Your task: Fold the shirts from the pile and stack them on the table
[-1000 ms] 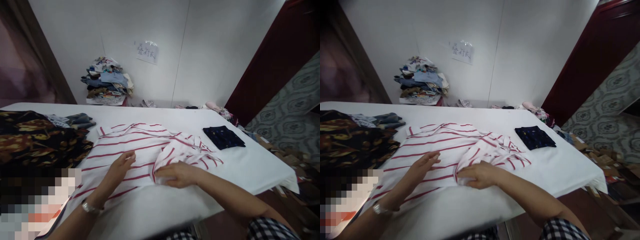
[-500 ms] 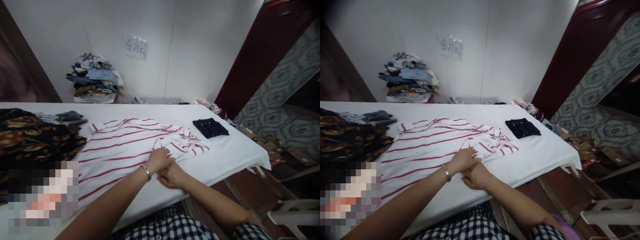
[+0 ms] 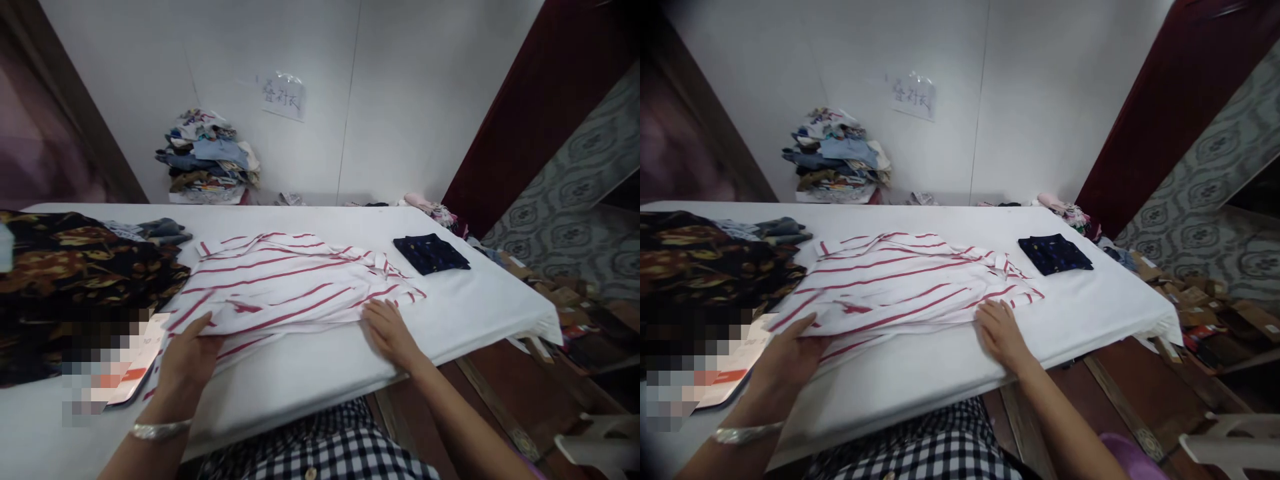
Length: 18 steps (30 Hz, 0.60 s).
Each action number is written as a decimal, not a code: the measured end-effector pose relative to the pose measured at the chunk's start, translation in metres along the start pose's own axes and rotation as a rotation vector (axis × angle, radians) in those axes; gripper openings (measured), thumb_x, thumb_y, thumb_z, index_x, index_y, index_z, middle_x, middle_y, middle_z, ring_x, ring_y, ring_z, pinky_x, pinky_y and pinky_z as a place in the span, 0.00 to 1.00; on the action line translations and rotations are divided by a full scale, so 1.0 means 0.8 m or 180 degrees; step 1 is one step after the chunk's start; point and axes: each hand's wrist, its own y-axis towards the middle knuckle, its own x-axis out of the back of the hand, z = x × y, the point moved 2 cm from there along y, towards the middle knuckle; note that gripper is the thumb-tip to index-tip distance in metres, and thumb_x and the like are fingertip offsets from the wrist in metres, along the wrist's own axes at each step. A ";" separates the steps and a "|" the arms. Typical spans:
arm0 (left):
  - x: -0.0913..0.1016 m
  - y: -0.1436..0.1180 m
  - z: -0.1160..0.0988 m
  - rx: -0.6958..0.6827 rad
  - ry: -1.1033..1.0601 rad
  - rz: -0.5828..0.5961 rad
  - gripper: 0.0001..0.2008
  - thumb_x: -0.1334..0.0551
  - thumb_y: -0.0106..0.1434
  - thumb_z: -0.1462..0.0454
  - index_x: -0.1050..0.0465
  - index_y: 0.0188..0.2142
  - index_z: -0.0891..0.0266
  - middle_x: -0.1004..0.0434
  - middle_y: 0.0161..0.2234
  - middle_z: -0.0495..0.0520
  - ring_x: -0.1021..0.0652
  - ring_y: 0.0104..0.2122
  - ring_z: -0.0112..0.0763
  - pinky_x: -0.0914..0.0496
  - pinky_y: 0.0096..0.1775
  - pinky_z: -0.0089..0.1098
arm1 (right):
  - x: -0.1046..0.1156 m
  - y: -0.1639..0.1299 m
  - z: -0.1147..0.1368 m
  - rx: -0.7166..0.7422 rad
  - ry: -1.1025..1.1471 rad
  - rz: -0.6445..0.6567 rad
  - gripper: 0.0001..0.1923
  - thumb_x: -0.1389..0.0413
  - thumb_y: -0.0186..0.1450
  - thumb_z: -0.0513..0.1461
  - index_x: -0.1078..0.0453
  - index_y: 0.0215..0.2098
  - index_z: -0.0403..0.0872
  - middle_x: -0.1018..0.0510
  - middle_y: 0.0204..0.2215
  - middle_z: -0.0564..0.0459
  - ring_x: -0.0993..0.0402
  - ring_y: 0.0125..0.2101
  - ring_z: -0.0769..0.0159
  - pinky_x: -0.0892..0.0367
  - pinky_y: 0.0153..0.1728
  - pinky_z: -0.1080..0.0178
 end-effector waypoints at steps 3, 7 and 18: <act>-0.004 -0.003 0.013 0.1013 -0.1687 0.0132 0.02 0.45 0.59 0.65 0.35 0.30 0.59 0.22 0.34 0.54 0.21 0.39 0.38 0.23 0.37 0.38 | 0.013 -0.007 -0.032 -0.0362 -0.0454 -0.0321 0.23 0.52 0.63 0.31 0.34 0.55 0.48 0.30 0.56 0.44 0.42 0.60 0.52 0.46 0.58 0.43; -0.006 0.004 0.000 0.1356 -0.2829 -0.0274 0.06 0.37 0.53 0.67 0.34 0.27 0.58 0.27 0.29 0.48 0.23 0.31 0.31 0.22 0.33 0.35 | 0.023 -0.006 -0.068 -0.0697 -0.0914 -0.0283 0.22 0.52 0.63 0.32 0.32 0.54 0.47 0.30 0.56 0.43 0.42 0.60 0.49 0.43 0.55 0.43; 0.028 0.056 -0.021 0.0638 -0.2346 -0.0852 0.36 0.39 0.50 0.75 0.41 0.58 0.54 0.35 0.54 0.57 0.29 0.26 0.18 0.32 0.20 0.20 | 0.031 0.014 -0.108 -0.1210 0.0059 -0.0675 0.17 0.53 0.66 0.47 0.26 0.39 0.47 0.20 0.39 0.46 0.26 0.41 0.55 0.36 0.49 0.51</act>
